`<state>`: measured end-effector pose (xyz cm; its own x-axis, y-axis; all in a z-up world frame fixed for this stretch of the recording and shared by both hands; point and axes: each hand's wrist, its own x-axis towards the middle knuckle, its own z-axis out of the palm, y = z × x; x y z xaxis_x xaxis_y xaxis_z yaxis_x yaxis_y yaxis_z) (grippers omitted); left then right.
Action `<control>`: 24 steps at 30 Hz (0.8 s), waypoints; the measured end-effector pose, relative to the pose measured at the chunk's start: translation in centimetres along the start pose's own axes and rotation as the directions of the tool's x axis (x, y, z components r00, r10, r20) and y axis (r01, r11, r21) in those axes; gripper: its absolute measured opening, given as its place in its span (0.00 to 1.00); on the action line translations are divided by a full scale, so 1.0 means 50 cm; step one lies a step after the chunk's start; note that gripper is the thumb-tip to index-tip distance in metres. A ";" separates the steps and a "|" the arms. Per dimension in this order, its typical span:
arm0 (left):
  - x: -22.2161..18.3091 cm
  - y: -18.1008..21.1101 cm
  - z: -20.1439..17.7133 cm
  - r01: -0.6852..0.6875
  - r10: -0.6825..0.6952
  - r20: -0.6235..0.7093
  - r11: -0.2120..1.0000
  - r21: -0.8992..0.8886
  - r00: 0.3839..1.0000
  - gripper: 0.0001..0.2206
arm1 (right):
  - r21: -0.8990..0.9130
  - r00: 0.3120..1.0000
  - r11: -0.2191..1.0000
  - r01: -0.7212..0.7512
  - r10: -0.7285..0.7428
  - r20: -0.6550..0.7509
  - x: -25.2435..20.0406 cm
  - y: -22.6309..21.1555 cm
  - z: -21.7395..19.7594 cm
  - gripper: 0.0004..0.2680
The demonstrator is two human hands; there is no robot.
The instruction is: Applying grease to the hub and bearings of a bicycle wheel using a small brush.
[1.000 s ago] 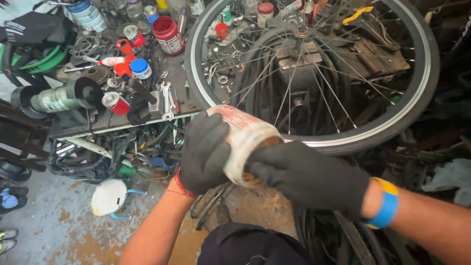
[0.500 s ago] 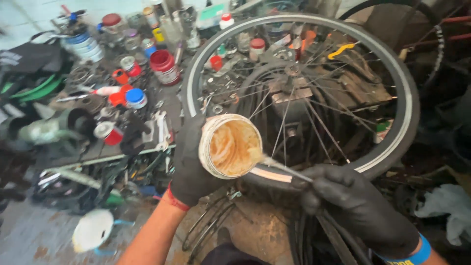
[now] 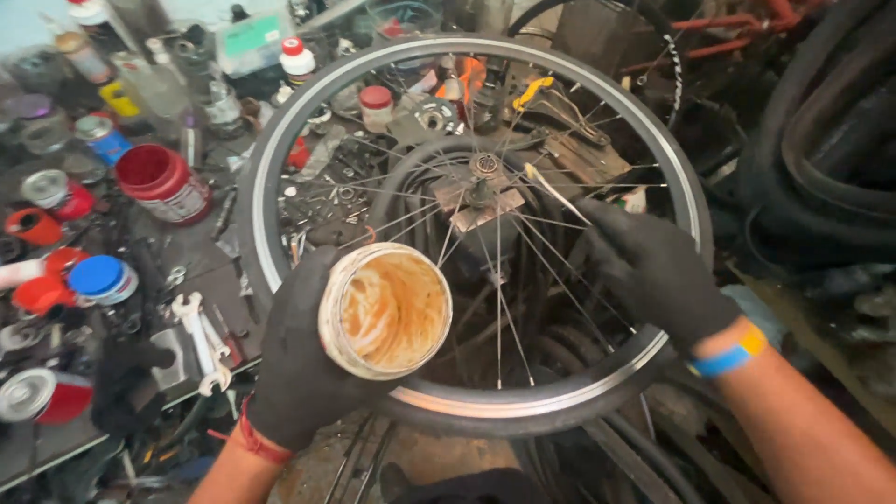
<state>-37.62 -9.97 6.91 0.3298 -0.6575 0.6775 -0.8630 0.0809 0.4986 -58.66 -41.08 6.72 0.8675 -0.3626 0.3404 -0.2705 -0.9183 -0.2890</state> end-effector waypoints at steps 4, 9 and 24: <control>-0.003 -0.038 0.007 0.069 -0.069 0.020 0.997 -0.024 0.997 0.42 | -0.191 0.999 0.982 0.014 -0.006 0.046 0.088 0.017 0.036 0.17; -0.008 -0.046 0.009 0.129 -0.129 0.017 0.992 0.012 0.991 0.46 | -0.441 0.978 0.874 0.202 -0.207 0.037 0.123 0.062 0.078 0.17; -0.001 -0.065 0.023 0.129 -0.130 0.014 0.990 0.059 0.991 0.47 | -0.791 0.927 0.530 0.305 -0.354 0.120 0.145 0.011 0.058 0.21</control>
<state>-35.28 -11.06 4.62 0.4341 -0.6725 0.5994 -0.8343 -0.0492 0.5491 -51.31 -43.76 6.46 0.9506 0.0083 0.3104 -0.2087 -0.7232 0.6584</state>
